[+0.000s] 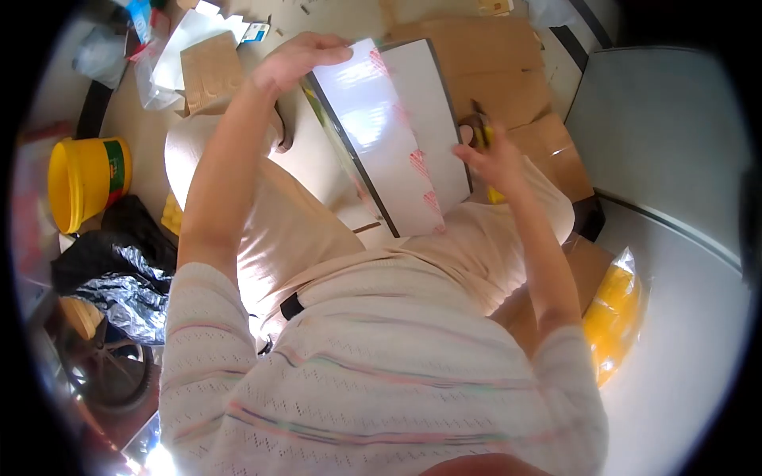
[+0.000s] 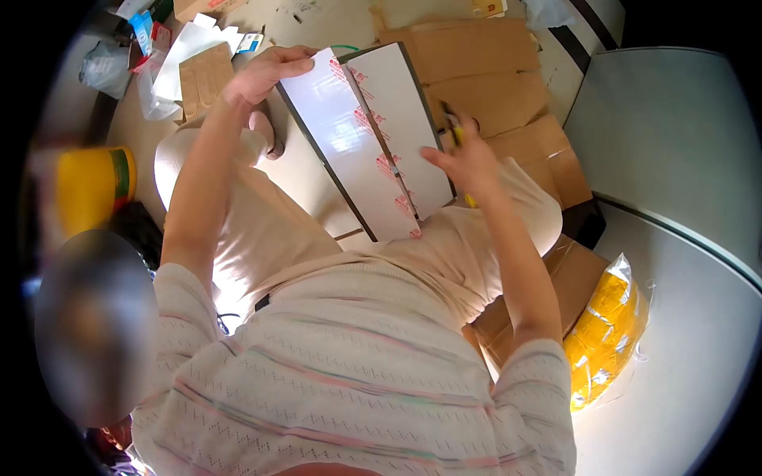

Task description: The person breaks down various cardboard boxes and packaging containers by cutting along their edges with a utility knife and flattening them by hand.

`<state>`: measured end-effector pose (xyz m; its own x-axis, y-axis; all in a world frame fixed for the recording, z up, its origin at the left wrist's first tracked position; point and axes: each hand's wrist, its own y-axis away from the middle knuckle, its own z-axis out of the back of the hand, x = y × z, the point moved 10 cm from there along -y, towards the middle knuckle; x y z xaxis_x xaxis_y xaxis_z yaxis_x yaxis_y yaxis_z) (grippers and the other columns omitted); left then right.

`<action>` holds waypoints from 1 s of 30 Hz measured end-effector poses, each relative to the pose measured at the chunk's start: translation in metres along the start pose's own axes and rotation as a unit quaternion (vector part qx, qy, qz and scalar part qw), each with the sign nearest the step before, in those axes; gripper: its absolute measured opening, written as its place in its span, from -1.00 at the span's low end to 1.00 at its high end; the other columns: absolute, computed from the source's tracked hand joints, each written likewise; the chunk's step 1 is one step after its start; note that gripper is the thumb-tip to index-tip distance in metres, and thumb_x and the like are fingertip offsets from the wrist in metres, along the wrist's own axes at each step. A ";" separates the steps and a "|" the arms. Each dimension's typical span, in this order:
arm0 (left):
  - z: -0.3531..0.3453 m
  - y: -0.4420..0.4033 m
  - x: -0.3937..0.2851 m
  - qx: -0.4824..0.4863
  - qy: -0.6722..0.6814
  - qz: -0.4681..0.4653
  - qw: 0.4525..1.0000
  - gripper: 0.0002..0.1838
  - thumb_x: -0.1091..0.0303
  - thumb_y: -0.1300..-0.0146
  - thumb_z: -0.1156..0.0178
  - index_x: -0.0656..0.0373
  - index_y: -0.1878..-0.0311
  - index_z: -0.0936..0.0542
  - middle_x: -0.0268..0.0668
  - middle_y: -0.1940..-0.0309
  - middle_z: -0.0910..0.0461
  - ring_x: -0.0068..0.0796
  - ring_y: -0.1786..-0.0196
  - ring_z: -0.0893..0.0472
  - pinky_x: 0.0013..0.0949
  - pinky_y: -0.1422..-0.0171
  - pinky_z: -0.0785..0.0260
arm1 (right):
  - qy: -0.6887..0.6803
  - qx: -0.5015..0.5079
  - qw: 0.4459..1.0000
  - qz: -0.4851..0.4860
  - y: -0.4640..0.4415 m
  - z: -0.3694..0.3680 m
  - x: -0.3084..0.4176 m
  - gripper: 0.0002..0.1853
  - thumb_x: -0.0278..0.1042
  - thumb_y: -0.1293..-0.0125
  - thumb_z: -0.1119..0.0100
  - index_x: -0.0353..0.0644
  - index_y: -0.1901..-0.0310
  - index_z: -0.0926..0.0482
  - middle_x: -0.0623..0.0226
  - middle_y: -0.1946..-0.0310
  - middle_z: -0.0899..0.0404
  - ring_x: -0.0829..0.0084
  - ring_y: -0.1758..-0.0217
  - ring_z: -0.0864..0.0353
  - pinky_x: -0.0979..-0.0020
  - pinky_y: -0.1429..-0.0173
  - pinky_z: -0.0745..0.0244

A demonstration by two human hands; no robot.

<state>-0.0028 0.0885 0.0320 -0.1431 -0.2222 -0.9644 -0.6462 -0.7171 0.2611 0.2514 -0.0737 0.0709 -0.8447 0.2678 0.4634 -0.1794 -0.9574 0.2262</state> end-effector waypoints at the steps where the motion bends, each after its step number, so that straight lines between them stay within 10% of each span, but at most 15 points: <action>1: -0.004 0.003 -0.012 0.003 -0.006 -0.022 1.000 -0.59 0.17 -0.09 -0.21 0.30 0.08 -0.56 -0.28 0.26 -0.58 -0.48 0.19 -0.51 -0.43 0.02 -0.29 | 0.005 0.005 1.000 0.023 -0.008 -0.014 0.022 -0.16 0.01 0.09 -0.33 -0.09 -0.22 -0.16 0.13 0.35 -0.52 0.22 0.31 -0.54 0.20 0.27 -0.40; 11: 0.008 0.018 -0.044 0.049 0.081 -0.088 0.992 -0.63 0.16 -0.10 -0.22 0.26 0.14 -0.59 -0.27 0.16 -0.56 -0.48 0.07 -0.47 -0.46 -0.13 -0.18 | 0.124 -0.032 0.990 0.053 -0.054 -0.022 0.047 -0.24 -0.22 0.09 -0.26 -0.04 -0.22 -0.19 0.10 0.16 -0.50 0.07 0.14 -0.52 0.23 0.15 -0.43; 19: 0.036 0.030 -0.063 0.011 -0.016 -0.066 0.998 -0.68 0.37 -0.11 -0.19 0.24 0.05 -0.54 -0.38 0.23 -0.58 -0.62 0.16 -0.48 -0.52 -0.06 -0.23 | -0.324 0.104 0.940 0.040 -0.085 0.038 0.033 -0.62 -0.45 -0.01 -0.08 -0.26 0.06 -0.41 0.37 0.37 -0.51 0.59 0.33 -0.44 0.52 0.26 -0.37; 23: 0.054 0.024 -0.075 -0.219 -0.066 -0.125 0.965 -0.73 0.32 -0.10 -0.19 0.31 0.19 -0.57 -0.26 0.29 -0.59 -0.54 0.28 -0.53 -0.45 0.25 -0.37 | -0.297 0.062 0.951 0.053 -0.080 0.058 0.055 -0.69 -0.46 -0.02 -0.05 -0.26 0.14 -0.41 0.42 0.43 -0.48 0.66 0.43 -0.38 0.56 0.33 -0.32; 26: 0.042 0.045 -0.104 -0.410 -0.308 -0.251 0.821 -0.71 0.37 -0.05 -0.22 0.26 0.14 -0.56 -0.21 0.19 -0.57 -0.47 0.23 -0.55 -0.44 0.17 -0.39 | -0.250 0.012 0.966 0.063 -0.075 0.059 0.068 -0.70 -0.43 -0.01 -0.07 -0.26 0.17 -0.41 0.43 0.49 -0.45 0.62 0.45 -0.37 0.53 0.35 -0.33; 30: -0.073 0.038 -0.106 -0.217 -0.349 -0.316 0.855 -0.81 0.31 -0.06 -0.17 0.06 0.23 -0.56 -0.35 0.33 -0.57 -0.35 0.35 -0.48 -0.33 -0.03 -0.29 | -0.189 -0.035 0.980 0.058 -0.073 0.055 0.079 -0.69 -0.40 0.02 -0.09 -0.26 0.19 -0.40 0.40 0.52 -0.45 0.56 0.45 -0.39 0.50 0.34 -0.34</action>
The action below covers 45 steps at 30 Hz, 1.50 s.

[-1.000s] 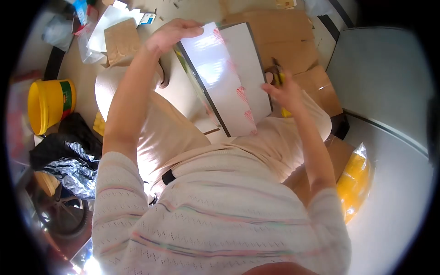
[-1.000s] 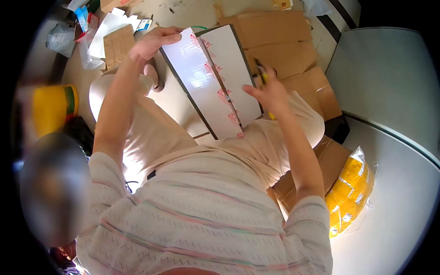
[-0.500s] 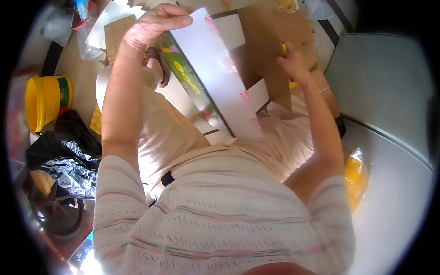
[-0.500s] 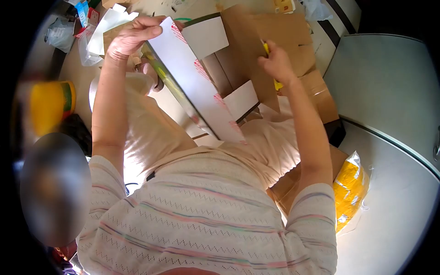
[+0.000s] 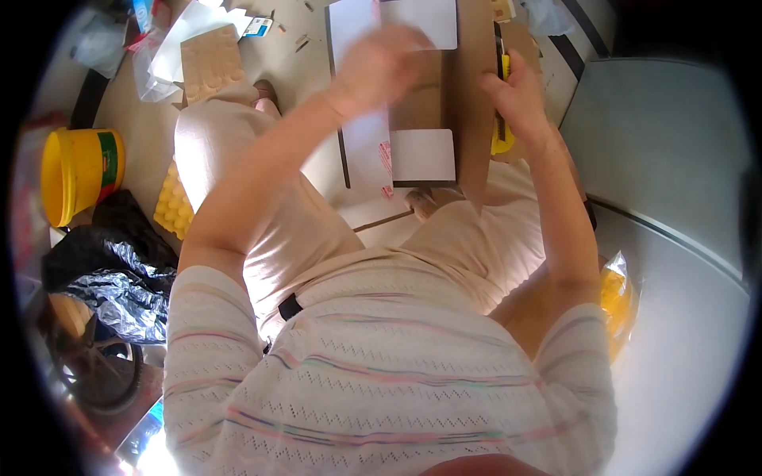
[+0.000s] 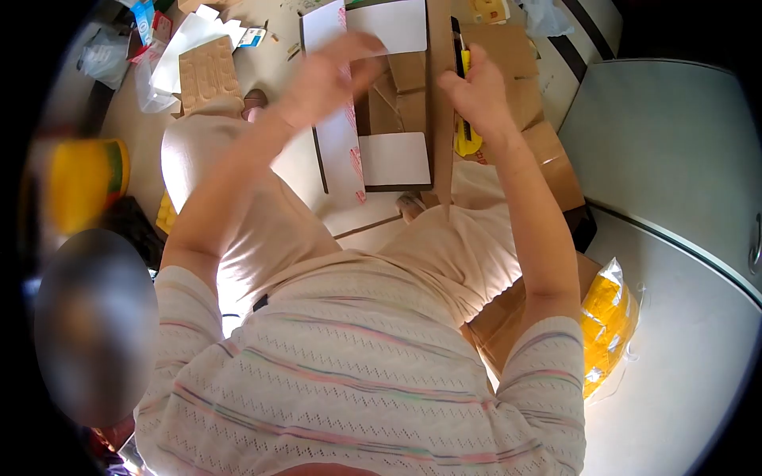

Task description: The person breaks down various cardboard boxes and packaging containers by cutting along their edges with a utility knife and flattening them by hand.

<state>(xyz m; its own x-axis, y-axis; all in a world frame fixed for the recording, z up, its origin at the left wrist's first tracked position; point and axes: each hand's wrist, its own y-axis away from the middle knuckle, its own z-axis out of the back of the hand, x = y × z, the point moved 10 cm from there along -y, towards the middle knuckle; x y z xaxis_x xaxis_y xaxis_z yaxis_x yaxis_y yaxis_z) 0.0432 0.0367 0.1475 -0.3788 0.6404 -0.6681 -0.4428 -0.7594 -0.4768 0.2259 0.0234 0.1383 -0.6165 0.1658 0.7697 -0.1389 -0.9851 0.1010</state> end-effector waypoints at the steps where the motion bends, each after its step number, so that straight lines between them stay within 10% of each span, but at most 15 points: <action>1: -0.027 0.010 -0.019 0.059 -0.026 -0.079 0.995 -0.85 0.32 -0.04 -0.16 0.07 0.29 -0.58 -0.37 0.40 -0.56 -0.31 0.35 -0.50 -0.26 -0.12 -0.26 | -0.007 -0.005 1.000 -0.004 -0.001 -0.003 -0.001 -0.69 -0.40 0.02 -0.10 -0.26 0.19 -0.40 0.39 0.52 -0.46 0.55 0.45 -0.40 0.50 0.33 -0.35; 4: -0.104 0.058 0.010 0.466 -0.275 -0.069 0.838 -0.91 0.35 0.00 -0.13 0.07 0.44 -0.60 -0.35 0.43 -0.53 -0.29 0.23 -0.51 -0.12 -0.30 -0.07 | -0.040 -0.002 0.998 -0.044 -0.007 -0.005 -0.010 -0.68 -0.44 0.00 -0.11 -0.28 0.15 -0.40 0.36 0.39 -0.49 0.55 0.36 -0.44 0.49 0.25 -0.37; 13: -0.019 0.044 0.115 0.318 -0.277 0.106 0.901 -0.72 0.49 0.09 -0.11 0.11 0.22 -0.55 -0.29 0.30 -0.50 -0.30 0.01 -0.46 -0.07 -0.35 0.02 | -0.253 0.002 0.962 -0.104 0.000 0.012 -0.020 -0.71 -0.53 0.01 -0.07 -0.32 0.19 -0.38 0.28 0.37 -0.50 0.47 0.37 -0.51 0.43 0.29 -0.47; 22: -0.030 0.026 0.108 0.067 -0.459 0.111 0.879 0.02 0.04 0.10 -0.35 -0.13 -0.37 0.08 -0.16 -0.06 -0.36 -0.13 -0.12 -0.37 0.13 -0.29 0.07 | -0.252 0.064 0.962 -0.080 0.042 -0.024 0.035 -0.71 -0.56 0.00 -0.07 -0.30 0.17 -0.37 0.33 0.35 -0.49 0.52 0.34 -0.49 0.49 0.24 -0.44; 28: 0.013 -0.007 0.153 -0.001 -0.170 0.089 0.981 -0.49 0.52 0.16 -0.17 -0.02 0.01 -0.51 -0.24 0.08 -0.47 -0.16 0.12 -0.51 -0.32 0.14 -0.43 | -0.267 0.077 0.957 -0.077 0.036 -0.012 0.030 -0.65 -0.59 0.00 -0.07 -0.29 0.10 -0.37 0.34 0.29 -0.49 0.52 0.27 -0.50 0.50 0.17 -0.43; 30: 0.055 -0.014 0.171 -0.035 0.127 0.282 0.950 -0.72 0.34 0.02 -0.27 0.21 0.20 -0.60 -0.14 0.28 -0.60 -0.33 0.23 -0.58 -0.39 0.10 -0.41 | -0.282 0.084 0.952 -0.086 0.030 -0.007 0.030 -0.64 -0.59 -0.01 -0.07 -0.29 0.08 -0.37 0.33 0.27 -0.49 0.51 0.25 -0.51 0.50 0.15 -0.44; 40: 0.090 -0.015 0.139 -0.085 0.126 0.263 0.953 -0.77 0.35 0.05 -0.27 0.20 0.29 -0.59 -0.16 0.37 -0.59 -0.26 0.27 -0.57 -0.33 0.11 -0.41 | -0.280 0.106 0.950 -0.085 0.019 -0.004 0.037 -0.61 -0.60 -0.01 -0.07 -0.26 0.05 -0.37 0.30 0.23 -0.50 0.50 0.21 -0.51 0.48 0.13 -0.44; 45: 0.092 -0.010 0.017 -0.249 -0.176 -0.017 0.952 -0.78 0.46 0.13 -0.21 0.21 0.33 -0.48 -0.16 0.38 -0.44 -0.14 0.29 -0.48 -0.21 0.21 -0.37 | -0.276 0.034 0.959 -0.059 0.015 0.013 0.029 -0.64 -0.58 -0.02 -0.05 -0.27 0.06 -0.38 0.31 0.22 -0.50 0.49 0.20 -0.51 0.49 0.13 -0.43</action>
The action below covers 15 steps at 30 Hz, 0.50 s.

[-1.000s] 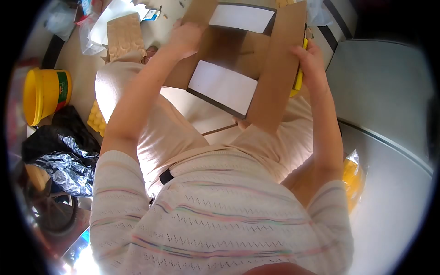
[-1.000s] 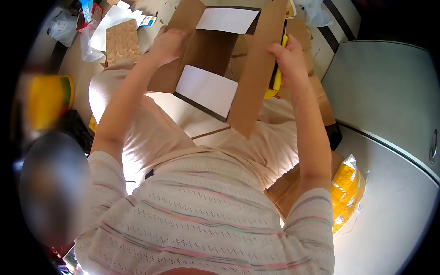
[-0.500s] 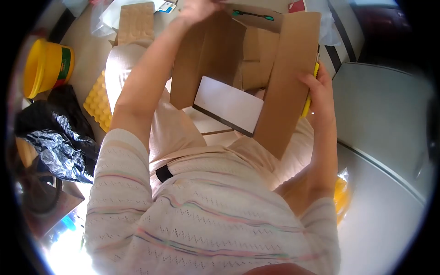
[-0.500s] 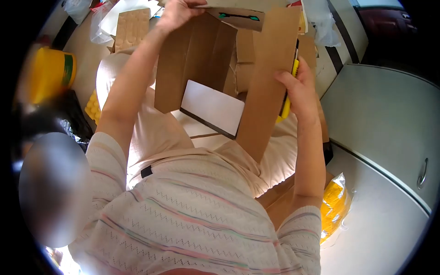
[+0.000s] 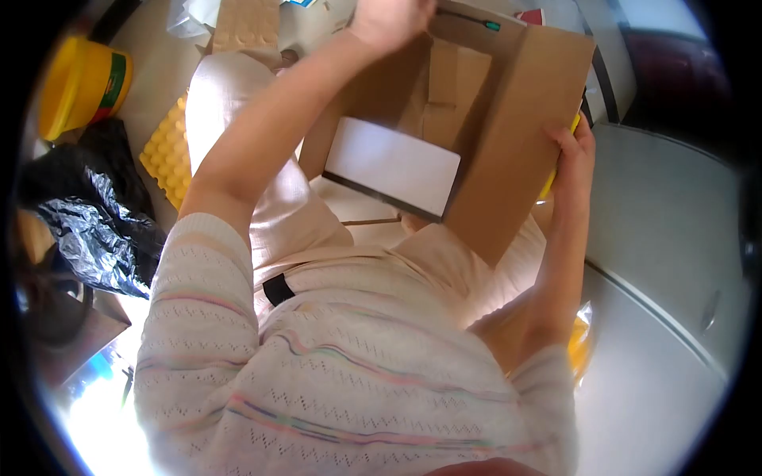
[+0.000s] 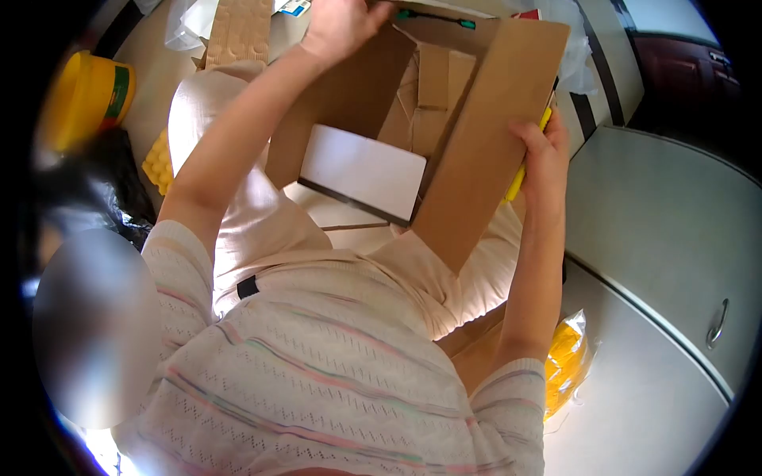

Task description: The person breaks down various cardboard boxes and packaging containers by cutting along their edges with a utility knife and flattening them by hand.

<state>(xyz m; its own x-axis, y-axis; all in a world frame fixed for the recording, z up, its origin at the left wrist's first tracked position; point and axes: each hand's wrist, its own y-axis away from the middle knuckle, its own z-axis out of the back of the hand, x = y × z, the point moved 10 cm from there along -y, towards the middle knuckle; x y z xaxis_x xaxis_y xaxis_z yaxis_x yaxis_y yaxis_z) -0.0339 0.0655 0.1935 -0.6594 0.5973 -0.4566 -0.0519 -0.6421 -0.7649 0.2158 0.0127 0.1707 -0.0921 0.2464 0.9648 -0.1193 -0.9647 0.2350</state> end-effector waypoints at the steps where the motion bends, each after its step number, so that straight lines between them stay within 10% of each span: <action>1: -0.004 0.008 -0.022 0.032 0.011 -0.036 0.999 -0.79 0.44 0.08 -0.21 0.22 0.30 -0.51 -0.19 0.37 -0.50 -0.22 0.31 -0.52 -0.27 0.23 -0.38 | -0.003 -0.008 1.000 0.007 -0.001 0.003 -0.002 -0.64 -0.57 -0.02 -0.05 -0.27 0.07 -0.38 0.31 0.23 -0.50 0.49 0.21 -0.51 0.49 0.13 -0.43; 3: -0.039 0.035 -0.033 0.143 0.078 -0.008 0.987 -0.63 0.45 0.13 -0.22 0.05 0.14 -0.56 -0.26 0.12 -0.48 -0.19 0.12 -0.50 -0.27 0.11 -0.41 | -0.014 -0.030 0.999 0.015 -0.004 0.012 -0.006 -0.66 -0.57 -0.02 -0.05 -0.28 0.08 -0.38 0.31 0.23 -0.49 0.49 0.21 -0.50 0.49 0.14 -0.43; 7: -0.105 0.130 -0.073 0.476 0.144 -0.017 0.868 -0.63 0.30 0.08 -0.29 0.14 0.16 -0.48 -0.27 0.25 -0.48 -0.24 0.10 -0.47 -0.23 0.03 -0.29 | -0.029 -0.079 0.996 0.034 -0.009 0.032 -0.010 -0.65 -0.57 -0.02 -0.08 -0.30 0.08 -0.38 0.28 0.22 -0.50 0.46 0.20 -0.51 0.48 0.12 -0.43; 15: -0.052 0.134 -0.147 0.483 0.149 -0.143 0.851 -0.69 0.40 0.12 -0.20 0.14 0.22 -0.45 -0.31 0.30 -0.42 -0.29 0.16 -0.43 -0.30 0.15 -0.29 | 0.023 -0.222 0.964 0.143 0.013 0.093 0.019 -0.68 -0.57 -0.02 -0.12 -0.30 0.12 -0.39 0.24 0.22 -0.51 0.42 0.22 -0.53 0.47 0.12 -0.46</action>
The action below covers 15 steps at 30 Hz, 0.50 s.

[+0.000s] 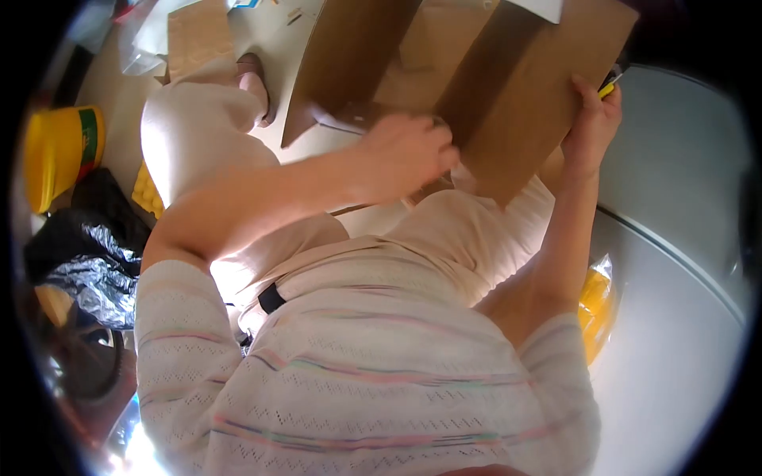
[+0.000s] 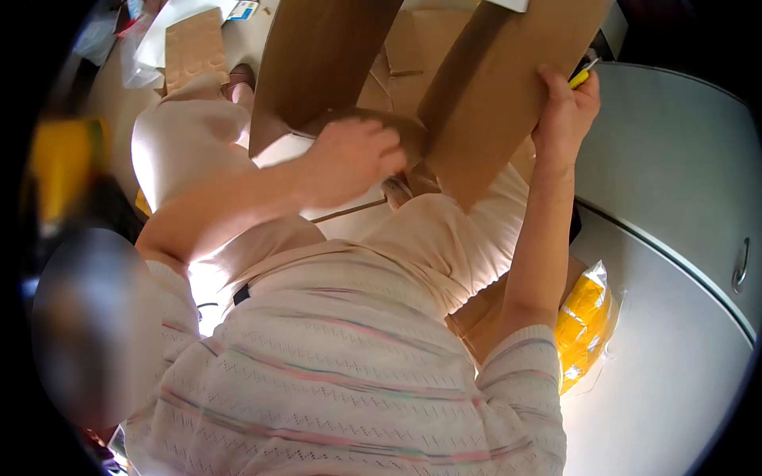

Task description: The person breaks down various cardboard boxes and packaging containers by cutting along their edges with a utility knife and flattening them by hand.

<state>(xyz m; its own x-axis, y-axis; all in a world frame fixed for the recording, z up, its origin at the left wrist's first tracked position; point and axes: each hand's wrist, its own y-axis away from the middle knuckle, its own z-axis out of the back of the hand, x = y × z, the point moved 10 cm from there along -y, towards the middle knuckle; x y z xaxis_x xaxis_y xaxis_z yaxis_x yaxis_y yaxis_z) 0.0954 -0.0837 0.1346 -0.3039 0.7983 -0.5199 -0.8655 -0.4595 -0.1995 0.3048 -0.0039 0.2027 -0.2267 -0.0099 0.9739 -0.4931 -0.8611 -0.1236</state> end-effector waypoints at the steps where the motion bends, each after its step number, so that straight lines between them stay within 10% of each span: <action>1: -0.001 0.004 -0.009 -0.008 -0.001 -0.017 1.000 -0.71 0.41 0.13 -0.18 0.13 0.24 -0.46 -0.32 0.31 -0.41 -0.31 0.19 -0.42 -0.31 0.18 -0.30 | 0.000 -0.025 1.000 0.011 -0.002 0.008 0.007 -0.68 -0.57 -0.03 -0.12 -0.31 0.12 -0.39 0.24 0.22 -0.51 0.42 0.22 -0.53 0.47 0.12 -0.46; 15: -0.027 0.008 -0.001 0.024 0.059 -0.005 0.998 -0.80 0.31 0.03 -0.14 0.13 0.30 -0.52 -0.34 0.25 -0.42 -0.39 0.10 -0.42 -0.36 0.21 -0.36 | -0.055 -0.048 0.994 0.081 -0.001 0.028 0.028 -0.70 -0.63 -0.02 -0.14 -0.39 0.15 -0.40 0.18 0.23 -0.51 0.39 0.20 -0.53 0.45 0.08 -0.46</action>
<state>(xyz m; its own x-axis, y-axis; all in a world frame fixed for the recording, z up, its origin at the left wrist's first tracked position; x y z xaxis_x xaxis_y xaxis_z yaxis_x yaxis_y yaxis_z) 0.1001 -0.0988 0.1111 -0.2478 0.7504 -0.6127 -0.8872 -0.4299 -0.1676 0.3220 -0.0177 0.2351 -0.2191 -0.2047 0.9540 -0.5362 -0.7916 -0.2930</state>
